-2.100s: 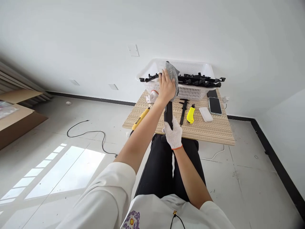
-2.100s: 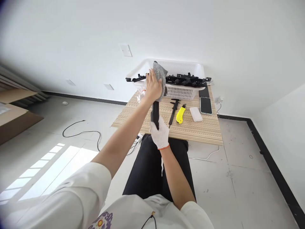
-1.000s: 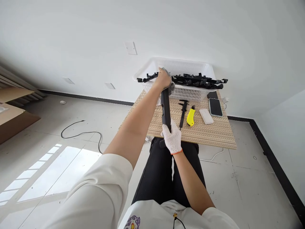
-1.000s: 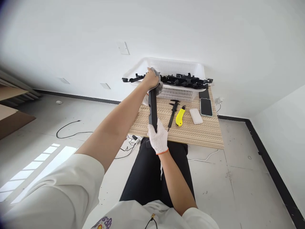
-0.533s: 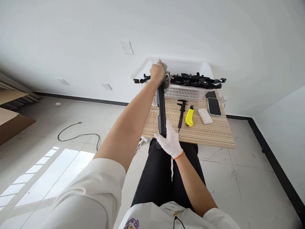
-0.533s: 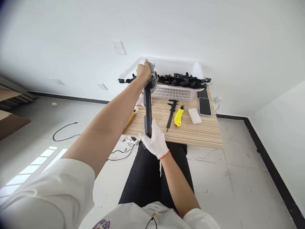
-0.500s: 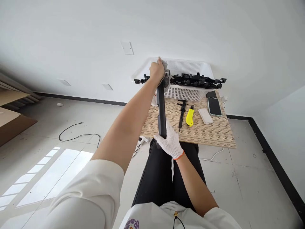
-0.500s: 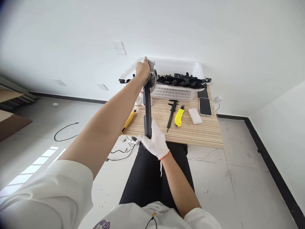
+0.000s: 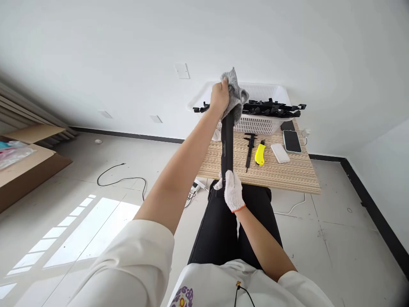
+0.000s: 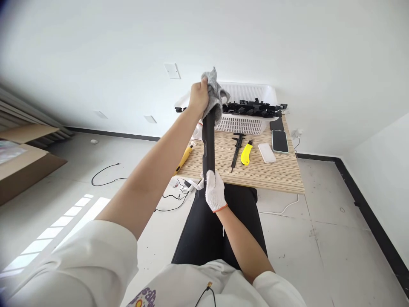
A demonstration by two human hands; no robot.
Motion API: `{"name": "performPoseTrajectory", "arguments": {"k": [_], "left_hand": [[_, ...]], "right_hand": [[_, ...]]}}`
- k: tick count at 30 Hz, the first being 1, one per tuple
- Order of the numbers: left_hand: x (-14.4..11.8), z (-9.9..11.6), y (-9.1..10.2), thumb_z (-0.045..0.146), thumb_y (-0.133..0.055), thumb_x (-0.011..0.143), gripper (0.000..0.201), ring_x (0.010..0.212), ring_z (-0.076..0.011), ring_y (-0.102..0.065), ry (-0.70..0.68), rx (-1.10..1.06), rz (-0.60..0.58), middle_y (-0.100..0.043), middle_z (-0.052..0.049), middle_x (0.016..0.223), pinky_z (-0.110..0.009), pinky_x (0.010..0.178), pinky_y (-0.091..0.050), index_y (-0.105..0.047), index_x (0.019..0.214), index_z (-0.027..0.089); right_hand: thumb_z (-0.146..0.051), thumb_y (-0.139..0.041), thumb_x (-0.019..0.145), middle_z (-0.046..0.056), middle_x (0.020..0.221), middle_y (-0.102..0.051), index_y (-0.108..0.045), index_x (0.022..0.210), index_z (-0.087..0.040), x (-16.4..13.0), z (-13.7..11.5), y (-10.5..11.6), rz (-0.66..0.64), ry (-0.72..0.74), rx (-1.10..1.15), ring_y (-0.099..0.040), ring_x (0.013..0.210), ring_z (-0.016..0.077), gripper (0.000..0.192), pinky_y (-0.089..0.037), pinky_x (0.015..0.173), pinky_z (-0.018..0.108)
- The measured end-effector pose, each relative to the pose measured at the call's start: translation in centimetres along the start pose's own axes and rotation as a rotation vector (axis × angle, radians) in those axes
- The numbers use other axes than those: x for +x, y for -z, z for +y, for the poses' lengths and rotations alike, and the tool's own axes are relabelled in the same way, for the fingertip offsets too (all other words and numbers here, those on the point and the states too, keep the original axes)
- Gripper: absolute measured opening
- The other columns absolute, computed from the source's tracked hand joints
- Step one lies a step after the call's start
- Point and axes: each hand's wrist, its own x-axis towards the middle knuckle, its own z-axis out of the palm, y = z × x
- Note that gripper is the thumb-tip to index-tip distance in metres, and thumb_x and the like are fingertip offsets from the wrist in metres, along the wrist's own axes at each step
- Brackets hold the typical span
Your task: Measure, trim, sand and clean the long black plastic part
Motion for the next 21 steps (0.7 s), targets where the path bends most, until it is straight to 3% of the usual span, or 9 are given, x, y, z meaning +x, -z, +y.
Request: {"name": "performPoseTrajectory", "arguments": {"k": [4,9,12,15,18,21], "left_hand": [[-2.5,-0.6,0.4,0.030,-0.033,0.108,0.043,0.069,-0.0127,-0.048,-0.044,0.143,-0.051,-0.040,0.001,0.065,-0.031,0.071,-0.038,-0.034,0.066,0.024],[-5.5,-1.7,0.3,0.030,-0.035,0.108,0.038,0.072,-0.0157,-0.051,-0.081,0.175,-0.099,-0.051,-0.002,0.070,-0.033,0.072,-0.037,-0.040,0.070,0.024],[-7.7,-2.5,0.3,0.028,-0.033,0.107,0.026,0.096,-0.0202,-0.060,-0.097,0.133,-0.093,-0.064,-0.008,0.094,-0.034,0.084,-0.041,-0.053,0.092,0.021],[-9.2,-3.2,0.8,0.028,-0.033,0.106,0.028,0.125,-0.0244,-0.054,-0.100,0.132,-0.118,-0.062,-0.014,0.128,-0.037,0.099,-0.040,-0.052,0.124,0.019],[-9.8,-3.8,1.7,0.031,-0.029,0.106,0.040,0.127,-0.0269,-0.056,-0.094,0.204,-0.153,-0.060,-0.016,0.136,-0.040,0.102,-0.043,-0.046,0.140,0.017],[-10.5,-4.3,2.5,0.026,-0.029,0.104,0.043,0.135,-0.0265,-0.052,-0.193,0.291,-0.189,-0.058,-0.013,0.143,-0.041,0.108,-0.042,-0.047,0.143,0.019]], "right_hand": [[-0.061,-0.047,0.089,0.017,0.104,-0.070,-0.065,0.096,-0.020,0.1,0.8,0.0,0.034,0.028,-0.119,-0.062,0.116,0.0308,0.046,-0.051,0.099,0.051],[-0.063,-0.045,0.088,0.017,0.101,-0.071,-0.065,0.095,-0.021,0.8,1.5,0.4,0.038,0.018,-0.083,-0.058,0.122,0.0314,0.048,-0.050,0.101,0.051],[-0.065,-0.049,0.085,0.017,0.100,-0.071,-0.065,0.090,-0.022,0.7,1.6,0.6,0.041,-0.012,-0.085,-0.058,0.122,0.0324,0.047,-0.049,0.100,0.051],[-0.066,-0.048,0.085,0.015,0.095,-0.072,-0.065,0.087,-0.022,0.4,1.0,0.6,0.032,-0.046,-0.078,-0.061,0.115,0.0310,0.047,-0.049,0.099,0.047],[-0.065,-0.037,0.092,0.011,0.088,-0.072,-0.064,0.086,-0.022,0.2,-0.2,0.4,0.015,-0.084,-0.036,-0.066,0.095,0.0255,0.051,-0.050,0.093,0.041],[-0.065,-0.033,0.095,0.010,0.085,-0.071,-0.065,0.087,-0.020,0.3,-1.1,0.3,0.036,-0.130,0.013,-0.066,0.083,0.0224,0.055,-0.052,0.087,0.038]]}}
